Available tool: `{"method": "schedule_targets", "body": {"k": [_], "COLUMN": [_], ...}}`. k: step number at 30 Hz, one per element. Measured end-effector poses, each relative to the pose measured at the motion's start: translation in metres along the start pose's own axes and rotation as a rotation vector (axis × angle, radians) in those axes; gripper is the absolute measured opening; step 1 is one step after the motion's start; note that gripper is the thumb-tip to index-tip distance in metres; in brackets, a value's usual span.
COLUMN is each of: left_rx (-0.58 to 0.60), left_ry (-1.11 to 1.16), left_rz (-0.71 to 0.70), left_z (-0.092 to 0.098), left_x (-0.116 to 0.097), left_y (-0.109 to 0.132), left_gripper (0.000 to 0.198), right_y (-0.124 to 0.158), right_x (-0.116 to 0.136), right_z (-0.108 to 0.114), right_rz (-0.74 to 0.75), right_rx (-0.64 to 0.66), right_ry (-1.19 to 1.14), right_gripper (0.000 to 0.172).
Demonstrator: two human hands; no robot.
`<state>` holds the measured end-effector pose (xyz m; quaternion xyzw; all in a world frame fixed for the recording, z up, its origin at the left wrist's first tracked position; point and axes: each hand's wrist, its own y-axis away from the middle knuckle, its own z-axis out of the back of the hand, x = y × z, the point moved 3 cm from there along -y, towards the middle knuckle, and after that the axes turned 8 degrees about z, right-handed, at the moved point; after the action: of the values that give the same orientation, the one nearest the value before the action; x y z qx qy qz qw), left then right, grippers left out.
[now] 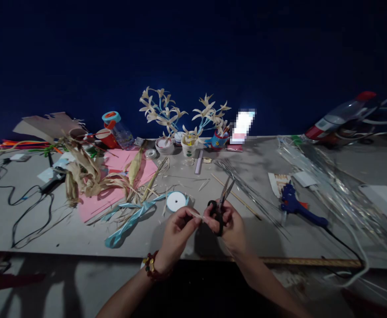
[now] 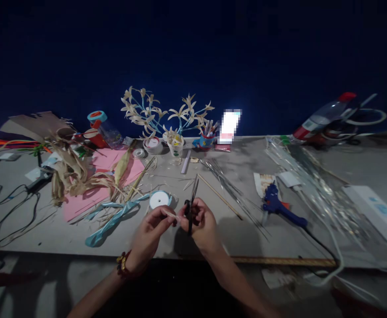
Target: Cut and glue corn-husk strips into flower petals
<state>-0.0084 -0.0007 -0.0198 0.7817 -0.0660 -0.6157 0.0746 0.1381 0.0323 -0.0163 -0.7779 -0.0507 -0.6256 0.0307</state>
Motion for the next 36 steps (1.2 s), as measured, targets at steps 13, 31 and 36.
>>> {"method": "schedule_targets", "body": {"k": [13, 31, 36], "left_rx": [-0.011, 0.053, 0.059], "left_ry": [0.031, -0.040, -0.030], "left_rz": [-0.087, -0.142, -0.135], "left_z": [0.010, 0.011, 0.010], "left_x": [-0.011, -0.023, -0.026], "left_y": [-0.007, -0.004, -0.006], "left_gripper": [0.013, 0.012, 0.013], "right_y": [0.023, 0.039, 0.037], "right_x": [-0.025, -0.028, -0.019], "right_z": [0.024, 0.016, 0.011], "right_rz": [-0.191, -0.311, -0.332], "right_rx": [0.357, 0.468, 0.484], "right_ry": [0.068, 0.087, 0.063], "right_gripper": [0.048, 0.063, 0.066]}}
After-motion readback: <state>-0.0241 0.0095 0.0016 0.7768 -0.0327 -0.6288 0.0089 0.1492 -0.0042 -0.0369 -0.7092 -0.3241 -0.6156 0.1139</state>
